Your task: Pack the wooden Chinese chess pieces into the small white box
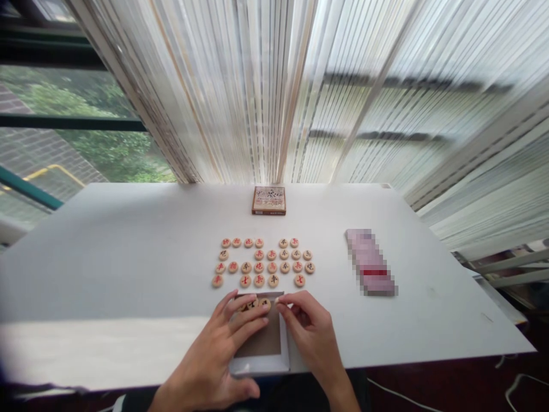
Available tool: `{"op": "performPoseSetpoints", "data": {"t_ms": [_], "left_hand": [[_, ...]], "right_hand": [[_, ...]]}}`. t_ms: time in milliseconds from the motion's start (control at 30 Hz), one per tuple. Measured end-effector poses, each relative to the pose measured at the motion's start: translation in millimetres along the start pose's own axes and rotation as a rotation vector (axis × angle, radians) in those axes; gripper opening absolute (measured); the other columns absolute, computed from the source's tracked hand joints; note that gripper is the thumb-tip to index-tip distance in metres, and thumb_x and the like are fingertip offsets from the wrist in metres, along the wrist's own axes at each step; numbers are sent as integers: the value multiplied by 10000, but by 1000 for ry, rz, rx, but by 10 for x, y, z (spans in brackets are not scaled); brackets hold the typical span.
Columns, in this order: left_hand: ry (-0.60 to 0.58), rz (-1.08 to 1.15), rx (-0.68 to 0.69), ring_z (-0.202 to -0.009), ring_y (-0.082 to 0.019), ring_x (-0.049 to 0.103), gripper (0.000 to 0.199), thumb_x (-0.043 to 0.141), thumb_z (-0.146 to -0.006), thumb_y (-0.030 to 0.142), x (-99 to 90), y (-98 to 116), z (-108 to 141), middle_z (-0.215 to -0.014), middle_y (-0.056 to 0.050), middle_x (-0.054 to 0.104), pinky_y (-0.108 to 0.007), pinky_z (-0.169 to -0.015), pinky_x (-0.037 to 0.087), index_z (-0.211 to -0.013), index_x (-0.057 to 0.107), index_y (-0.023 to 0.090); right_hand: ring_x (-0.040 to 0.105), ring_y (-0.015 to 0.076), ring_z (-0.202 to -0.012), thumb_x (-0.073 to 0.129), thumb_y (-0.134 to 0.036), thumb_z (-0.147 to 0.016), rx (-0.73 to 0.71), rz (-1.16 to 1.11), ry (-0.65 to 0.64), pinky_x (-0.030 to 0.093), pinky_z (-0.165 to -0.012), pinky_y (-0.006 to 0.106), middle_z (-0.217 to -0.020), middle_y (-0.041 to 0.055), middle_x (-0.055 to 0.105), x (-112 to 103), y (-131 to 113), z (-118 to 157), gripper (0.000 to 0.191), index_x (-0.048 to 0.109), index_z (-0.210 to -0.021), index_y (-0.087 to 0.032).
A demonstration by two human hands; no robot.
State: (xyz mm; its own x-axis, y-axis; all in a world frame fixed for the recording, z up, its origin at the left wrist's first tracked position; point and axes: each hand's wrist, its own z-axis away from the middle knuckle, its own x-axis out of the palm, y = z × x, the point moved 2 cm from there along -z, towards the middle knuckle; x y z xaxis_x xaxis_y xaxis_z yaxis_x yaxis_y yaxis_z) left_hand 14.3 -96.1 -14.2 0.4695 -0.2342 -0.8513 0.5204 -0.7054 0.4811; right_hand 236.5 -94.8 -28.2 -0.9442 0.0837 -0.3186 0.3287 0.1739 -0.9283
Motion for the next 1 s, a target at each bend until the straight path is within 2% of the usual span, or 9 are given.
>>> {"op": "performPoseSetpoints", "data": {"t_ms": [200,367,567,833,1000], "left_hand": [[-8,12,-13,-1430,-348,415,939,640,-750,805,-20,32,-25,-1515,-90,534,-603,-1259,169,-1470,484,222],[4,6,-9,-1431,-349,418,954,638,-769,787,-10,27,-27,-1509,-114,536,-597,-1253,197,-1503,452,207],[20,-15,-12,-1450,-328,399,985,613,-801,775,7,33,-29,-1552,-119,483,-570,-1270,163,-1557,365,193],[25,-25,-17,-1451,-322,394,954,592,-820,772,6,43,-31,-1554,-119,480,-563,-1273,162,-1542,389,182],[45,-22,-13,-1439,-325,411,929,604,-825,756,-5,53,-39,-1536,-125,500,-571,-1265,187,-1531,411,185]], "right_hand": [[640,160,-647,634,-338,-963,-32,99,-6,527,-595,264,-855,42,730,30,-87,-40,151,735,-976,-227],[685,180,-747,632,-294,-965,-84,139,-36,561,-668,275,-916,45,744,59,-80,-30,118,736,-993,-245],[701,183,-812,634,-253,-964,-159,170,-40,585,-725,276,-951,53,720,85,-76,-42,109,742,-974,-242],[731,213,-882,633,-246,-961,-175,194,-7,615,-802,313,-972,57,751,93,-76,-38,128,759,-984,-259],[732,221,-951,603,-231,-975,-177,199,-24,609,-858,336,-1030,54,763,79,-64,-17,177,737,-1079,-279]]}}
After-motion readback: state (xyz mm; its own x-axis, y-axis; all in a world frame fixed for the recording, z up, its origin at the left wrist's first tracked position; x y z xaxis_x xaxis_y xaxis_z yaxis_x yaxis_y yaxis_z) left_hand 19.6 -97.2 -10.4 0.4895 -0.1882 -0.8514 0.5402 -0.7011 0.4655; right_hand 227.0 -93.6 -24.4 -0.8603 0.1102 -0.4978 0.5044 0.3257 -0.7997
